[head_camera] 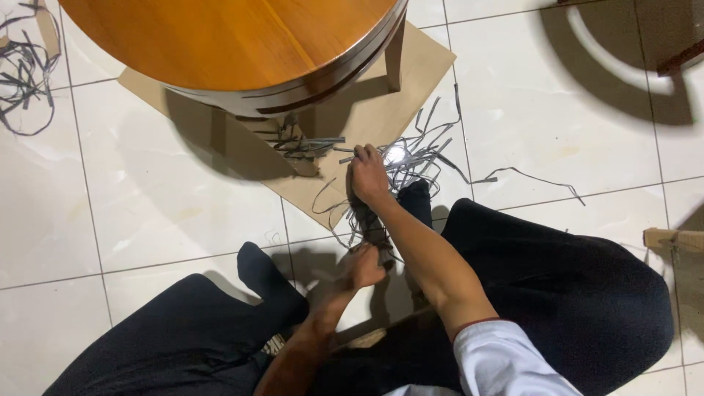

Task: Wrapping a chair leg with decorative strips

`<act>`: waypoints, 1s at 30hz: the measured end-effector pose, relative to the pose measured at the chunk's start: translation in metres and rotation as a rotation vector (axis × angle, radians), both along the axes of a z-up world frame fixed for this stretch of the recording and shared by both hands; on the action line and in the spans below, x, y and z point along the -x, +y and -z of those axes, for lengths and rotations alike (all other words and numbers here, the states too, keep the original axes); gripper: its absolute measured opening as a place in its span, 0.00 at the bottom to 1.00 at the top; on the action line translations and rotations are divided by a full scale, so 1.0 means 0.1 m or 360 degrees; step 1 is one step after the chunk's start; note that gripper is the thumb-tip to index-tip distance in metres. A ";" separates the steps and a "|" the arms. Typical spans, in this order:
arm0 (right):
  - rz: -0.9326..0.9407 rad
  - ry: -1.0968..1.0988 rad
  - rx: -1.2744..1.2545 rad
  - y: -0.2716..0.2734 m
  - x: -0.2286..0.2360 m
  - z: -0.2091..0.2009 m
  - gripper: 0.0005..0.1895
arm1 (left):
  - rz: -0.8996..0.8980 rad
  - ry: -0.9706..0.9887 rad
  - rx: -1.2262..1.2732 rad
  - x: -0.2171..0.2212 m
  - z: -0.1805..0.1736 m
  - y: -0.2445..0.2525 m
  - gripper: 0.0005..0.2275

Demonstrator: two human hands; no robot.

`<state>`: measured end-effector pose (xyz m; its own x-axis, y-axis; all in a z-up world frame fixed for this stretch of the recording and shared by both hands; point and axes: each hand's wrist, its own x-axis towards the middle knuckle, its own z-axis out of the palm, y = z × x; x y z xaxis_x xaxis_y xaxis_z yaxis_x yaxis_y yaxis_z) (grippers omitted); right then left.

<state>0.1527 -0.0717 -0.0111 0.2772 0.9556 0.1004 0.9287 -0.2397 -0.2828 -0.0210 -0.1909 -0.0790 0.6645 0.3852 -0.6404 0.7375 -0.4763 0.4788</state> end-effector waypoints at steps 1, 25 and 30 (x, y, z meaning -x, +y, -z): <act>0.0001 -0.0001 0.0001 -0.02 0.01 -0.01 0.08 | 0.0001 -0.0001 0.0001 0.01 0.20 -0.09 0.18; -0.0465 0.0855 0.0033 -0.71 0.91 -1.02 0.12 | -0.2412 -0.1184 0.0266 0.33 -0.84 1.09 0.09; -0.0372 0.0618 0.0004 -0.61 0.86 -0.63 0.10 | -0.2484 -0.1364 0.0052 0.42 -0.96 1.19 0.06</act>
<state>0.0667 -0.1329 0.0523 0.0704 0.9971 0.0291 0.7831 -0.0372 -0.6207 -0.0632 -0.0716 0.0175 -0.1502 0.9191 -0.3643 0.0150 0.3706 0.9287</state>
